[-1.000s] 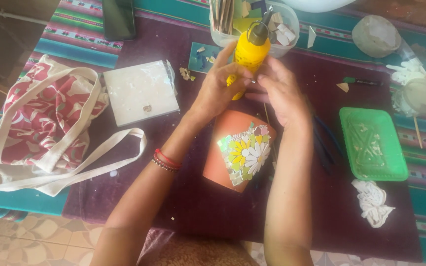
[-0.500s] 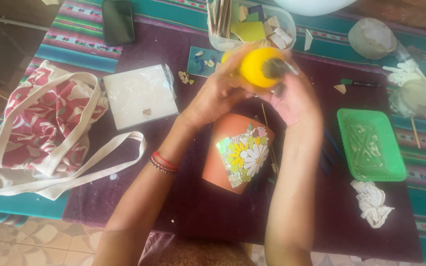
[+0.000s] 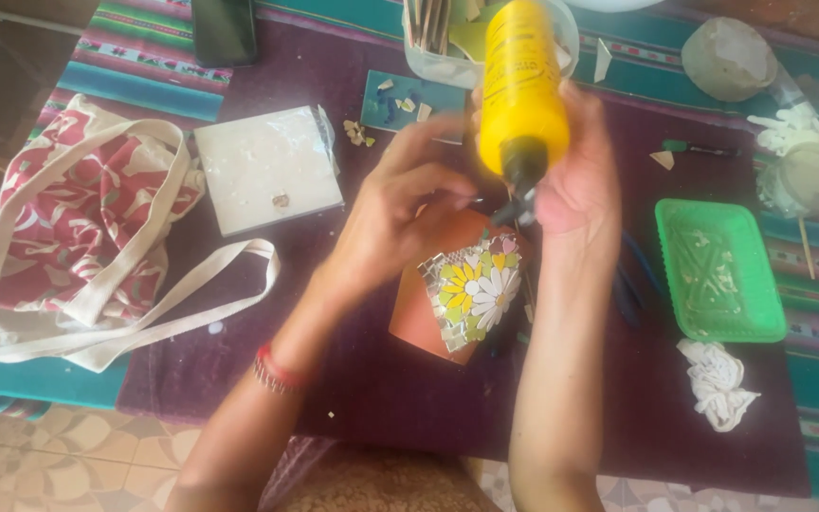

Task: The person is decorating a terracotta pot by carefully applying small mosaic tiles to form a floral design.

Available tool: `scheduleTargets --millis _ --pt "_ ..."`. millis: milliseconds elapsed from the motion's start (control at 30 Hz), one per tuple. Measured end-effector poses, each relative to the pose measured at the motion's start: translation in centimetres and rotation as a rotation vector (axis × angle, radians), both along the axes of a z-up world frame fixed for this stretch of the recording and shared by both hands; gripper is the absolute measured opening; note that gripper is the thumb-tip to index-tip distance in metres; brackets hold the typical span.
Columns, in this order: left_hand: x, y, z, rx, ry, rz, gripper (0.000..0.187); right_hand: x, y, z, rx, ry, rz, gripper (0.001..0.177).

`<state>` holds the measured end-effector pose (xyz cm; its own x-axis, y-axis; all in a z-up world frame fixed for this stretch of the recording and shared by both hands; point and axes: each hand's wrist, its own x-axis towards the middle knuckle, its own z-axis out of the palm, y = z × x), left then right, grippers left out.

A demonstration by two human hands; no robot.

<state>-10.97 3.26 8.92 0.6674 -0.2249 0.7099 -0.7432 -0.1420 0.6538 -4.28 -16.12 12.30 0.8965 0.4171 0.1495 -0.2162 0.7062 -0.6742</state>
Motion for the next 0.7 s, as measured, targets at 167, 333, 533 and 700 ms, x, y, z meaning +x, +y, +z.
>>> scheduleTargets --millis 167,333,533,700 --pt "-2.3 -1.0 -1.5 -0.306 0.354 0.055 0.006 -1.0 -0.2 0.0 -0.027 0.006 -0.106 0.057" --pt "-4.7 -1.4 -0.9 -0.502 0.602 0.075 0.011 -2.7 0.0 -0.4 -0.148 -0.224 -0.289 0.055" --pt "-5.8 -1.0 -2.8 -0.326 0.449 0.194 0.010 -5.5 1.6 -0.9 -0.235 -0.522 -0.663 0.049" --pt "-5.8 -1.1 -3.9 -0.349 0.429 0.231 0.013 -6.7 0.2 -0.9 -0.285 -0.629 -0.788 0.067"
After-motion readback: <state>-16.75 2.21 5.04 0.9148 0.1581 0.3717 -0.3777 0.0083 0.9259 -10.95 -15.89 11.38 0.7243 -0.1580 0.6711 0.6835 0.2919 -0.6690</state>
